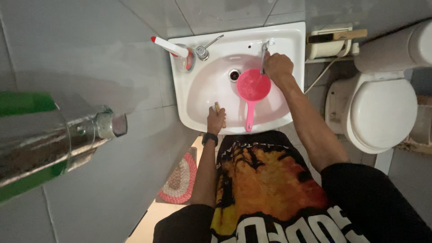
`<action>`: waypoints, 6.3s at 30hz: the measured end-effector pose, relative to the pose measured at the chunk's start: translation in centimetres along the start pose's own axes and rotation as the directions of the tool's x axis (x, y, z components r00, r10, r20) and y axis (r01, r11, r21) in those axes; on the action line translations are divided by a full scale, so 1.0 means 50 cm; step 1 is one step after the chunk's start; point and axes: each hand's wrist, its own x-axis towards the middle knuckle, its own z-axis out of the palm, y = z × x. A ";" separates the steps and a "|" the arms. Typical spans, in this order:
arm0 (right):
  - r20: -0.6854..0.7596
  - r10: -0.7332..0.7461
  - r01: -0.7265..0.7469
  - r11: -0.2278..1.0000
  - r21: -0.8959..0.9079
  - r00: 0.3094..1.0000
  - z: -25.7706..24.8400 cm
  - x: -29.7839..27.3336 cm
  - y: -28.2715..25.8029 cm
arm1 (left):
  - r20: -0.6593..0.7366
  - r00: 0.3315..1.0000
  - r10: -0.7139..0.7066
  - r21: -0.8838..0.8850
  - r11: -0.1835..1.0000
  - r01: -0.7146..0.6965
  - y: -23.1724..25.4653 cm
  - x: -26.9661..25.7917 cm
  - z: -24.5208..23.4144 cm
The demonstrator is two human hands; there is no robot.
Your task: The person repeatedly fills a pink plastic cup with water from the sink faucet and pours it over a sponge held in the other hand. After several rinses, the person sprays a cleaning solution onto the sink basin and scrubs the surface with the sponge.
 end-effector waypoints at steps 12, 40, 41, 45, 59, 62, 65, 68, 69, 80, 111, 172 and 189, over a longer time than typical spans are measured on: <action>-0.164 0.116 0.043 0.678 0.734 0.980 0.069 -0.096 0.012 | 0.446 0.888 -0.110 0.066 0.994 0.090 0.088 0.011 0.061; 0.403 -0.064 -0.384 -0.464 0.798 0.913 0.380 0.053 0.035 | 0.443 0.882 -0.157 -0.081 0.973 0.214 0.007 -0.038 0.116; 0.398 -0.110 -0.400 -0.471 0.786 0.911 0.367 0.051 0.029 | 0.462 0.876 -0.135 -0.067 0.980 0.187 0.012 -0.036 0.115; 0.320 -0.169 -0.361 -0.402 0.841 0.932 0.321 -0.004 0.024 | 0.481 0.870 -0.109 -0.066 0.985 0.160 0.025 -0.044 0.113; 0.694 0.073 -0.682 -0.141 0.718 0.716 0.396 -0.145 0.081 | 0.613 0.790 0.005 -0.213 0.964 0.160 0.048 -0.056 0.113; 0.662 0.066 -0.662 -0.031 0.749 0.747 0.391 -0.132 0.080 | 0.615 0.785 0.067 -0.201 0.977 0.074 0.063 -0.082 0.088; 0.635 0.106 -0.637 -0.025 0.771 0.765 0.386 -0.127 0.102 | 0.546 0.836 0.060 -0.162 0.986 0.035 0.066 -0.091 0.059; 0.570 -0.064 -0.566 0.078 0.821 0.819 0.364 -0.131 0.134 | 0.404 0.914 -0.048 -0.122 0.987 0.106 0.057 -0.068 0.050; 0.547 -0.090 -0.538 0.109 0.836 0.832 0.358 -0.139 0.136 | 0.387 0.922 -0.021 -0.208 0.972 0.110 0.044 -0.062 0.038; 0.442 -0.031 -0.306 0.678 0.668 0.896 0.234 -0.245 0.102 | 0.252 0.956 0.152 -0.263 0.961 -0.084 -0.045 -0.009 0.041; 0.305 -0.122 -0.290 0.124 0.949 0.945 -0.099 -0.293 0.288 | 0.328 0.882 0.338 0.421 0.783 -0.457 0.196 -0.051 0.277; 0.143 -0.050 -0.117 0.348 0.930 0.989 -0.172 -0.131 0.304 | 0.561 0.679 0.474 0.753 0.047 -0.656 0.286 0.037 0.488; 0.202 -0.063 -0.136 0.544 0.828 0.977 -0.158 -0.225 0.392 | 0.571 0.677 0.465 0.722 0.110 -0.684 0.205 -0.025 0.511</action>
